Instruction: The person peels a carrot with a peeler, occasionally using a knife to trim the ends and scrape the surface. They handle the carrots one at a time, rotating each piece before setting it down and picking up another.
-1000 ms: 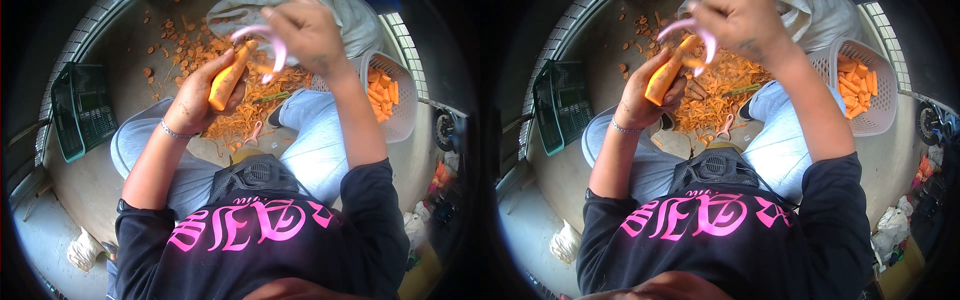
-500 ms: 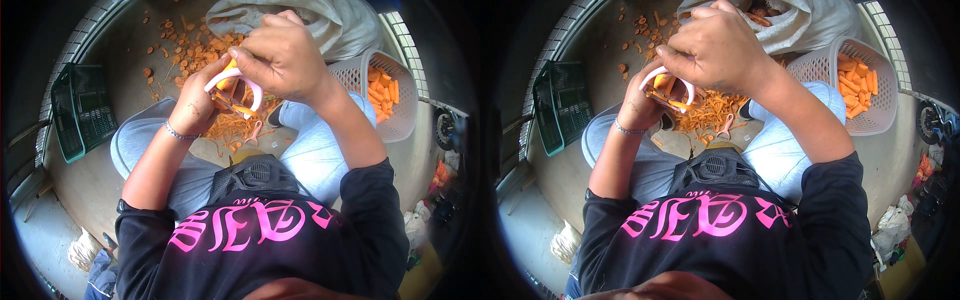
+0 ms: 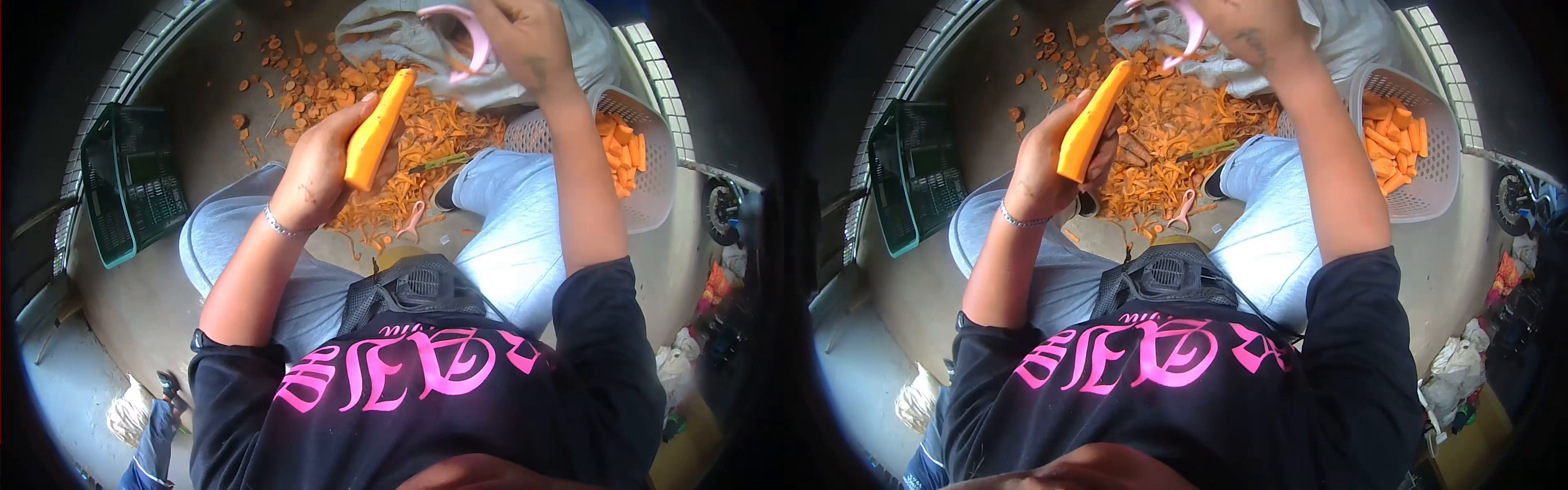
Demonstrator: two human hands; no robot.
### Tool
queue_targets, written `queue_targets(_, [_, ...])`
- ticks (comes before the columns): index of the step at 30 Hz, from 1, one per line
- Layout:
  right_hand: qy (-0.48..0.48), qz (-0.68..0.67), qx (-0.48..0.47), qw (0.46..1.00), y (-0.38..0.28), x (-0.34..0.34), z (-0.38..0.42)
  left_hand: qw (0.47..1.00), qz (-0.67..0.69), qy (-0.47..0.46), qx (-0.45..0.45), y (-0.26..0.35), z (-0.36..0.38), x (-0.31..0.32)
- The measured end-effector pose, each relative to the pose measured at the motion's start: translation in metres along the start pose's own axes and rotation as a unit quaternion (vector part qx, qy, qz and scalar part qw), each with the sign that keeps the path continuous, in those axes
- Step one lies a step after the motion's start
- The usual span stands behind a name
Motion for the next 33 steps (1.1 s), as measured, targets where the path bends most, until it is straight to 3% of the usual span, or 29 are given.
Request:
queue_targets(2, [0.011, -0.018, -0.101, 0.995, -0.036, 0.009, 0.010, 1.000, -0.001, 0.025, 0.007, 0.001, -0.003, -0.005])
queue_targets(6, [-0.088, 0.030, -0.174, 0.980, -0.080, 0.036, 0.034, 0.992, 0.033, 0.114, 0.042, 0.001, -0.004, -0.018])
queue_targets(7, [-0.091, 0.027, -0.193, 0.977, -0.087, 0.040, 0.038, 0.998, 0.024, 0.047, 0.023, -0.005, -0.007, -0.018])
queue_targets(8, [-0.094, 0.025, -0.211, 0.973, -0.093, 0.043, 0.042, 0.999, 0.005, 0.037, 0.039, -0.002, -0.006, -0.017])
queue_targets(14, [-0.095, 0.028, -0.207, 0.973, -0.099, 0.046, 0.046, 0.991, -0.061, 0.006, 0.116, 0.009, 0.004, -0.011])
queue_targets(16, [-0.097, 0.030, -0.216, 0.971, -0.099, 0.046, 0.046, 0.965, -0.224, 0.013, 0.135, 0.012, 0.004, -0.013])
queue_targets(18, [-0.110, 0.025, -0.229, 0.967, -0.097, 0.045, 0.044, 0.942, -0.304, 0.042, 0.136, 0.013, 0.003, -0.017])
queue_targets(21, [-0.106, 0.047, -0.245, 0.963, -0.092, 0.041, 0.039, 0.936, -0.302, 0.078, 0.162, 0.015, 0.003, -0.020])
queue_targets(24, [-0.091, 0.038, -0.189, 0.977, -0.083, 0.019, 0.024, 0.924, -0.298, 0.047, 0.237, 0.020, 0.004, -0.014])
queue_targets(25, [-0.068, 0.075, -0.258, 0.961, -0.080, 0.016, 0.026, 0.926, -0.302, 0.045, 0.223, 0.019, 0.004, -0.014])
queue_targets(28, [-0.031, 0.040, -0.206, 0.977, -0.046, -0.001, 0.011, 0.957, -0.247, -0.002, 0.149, 0.019, 0.004, -0.001])
queue_targets(31, [0.002, 0.126, -0.133, 0.983, -0.023, -0.022, -0.002, 0.976, -0.185, -0.012, 0.114, 0.018, 0.008, 0.008])
queue_targets(33, [0.006, 0.044, -0.013, 0.999, -0.008, -0.026, 0.000, 0.984, -0.151, -0.008, 0.097, 0.017, 0.008, 0.009])
Point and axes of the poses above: each hand's wrist, its own z-axis away from the middle knuckle, its own x-axis out of the palm, y = z × x, the point moved 10 cm from there along -z, towards the middle knuckle, and after that the axes turned 1 degree about -x, right-handed, at the moved point
